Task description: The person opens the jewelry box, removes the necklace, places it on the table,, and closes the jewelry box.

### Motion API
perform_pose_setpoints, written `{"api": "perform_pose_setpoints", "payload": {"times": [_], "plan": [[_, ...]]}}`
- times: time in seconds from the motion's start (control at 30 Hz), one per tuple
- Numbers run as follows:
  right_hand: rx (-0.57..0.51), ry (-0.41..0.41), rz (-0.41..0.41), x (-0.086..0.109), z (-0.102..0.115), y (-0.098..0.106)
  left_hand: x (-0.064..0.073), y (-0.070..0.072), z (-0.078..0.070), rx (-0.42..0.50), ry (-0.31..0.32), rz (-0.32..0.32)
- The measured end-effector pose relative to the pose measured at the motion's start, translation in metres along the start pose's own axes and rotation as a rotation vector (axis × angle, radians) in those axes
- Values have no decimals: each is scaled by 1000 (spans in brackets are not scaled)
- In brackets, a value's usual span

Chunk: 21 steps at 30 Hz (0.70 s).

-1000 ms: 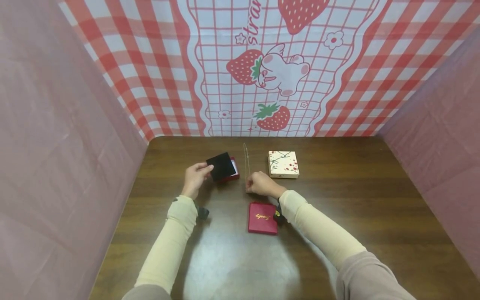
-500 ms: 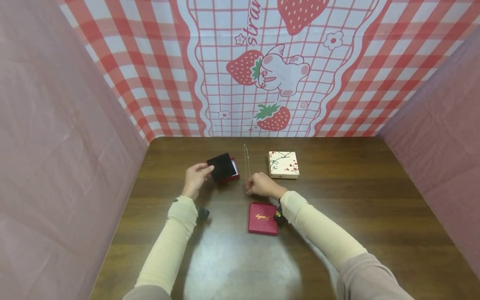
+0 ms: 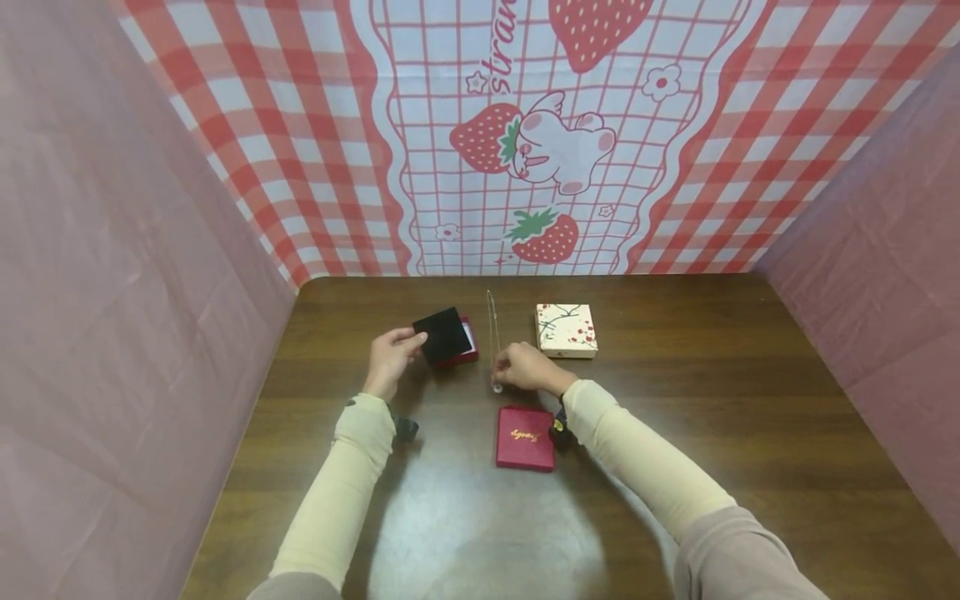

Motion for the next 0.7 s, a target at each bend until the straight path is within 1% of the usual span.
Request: {"api": "perform_pose_setpoints", "payload": {"times": [0.1,0.2,0.4,0.57,0.7], "plan": [[-12,-15,4,0,0,1,0,0,0,-3,-1,-3],[-4,-11,3,0,0,2,0,0,1,-3,-2,-5],[-23,-19,7,-1,1,4,1,0,1,8,-2,-8],[-23,-42,-5,-2,2,7,1,0,1,7,0,-7],[-11,-45,-17,-2,4,10,1,0,1,7,-1,-2]]}}
Point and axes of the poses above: each hand's wrist, its own x-axis away from the middle knuckle, its own y-axis out of the back of the hand, z = x × y, the point moved 2 cm from there along -x, towards the middle knuckle, and after that the axes turned 3 degrees about x, right-handed, at the moved point
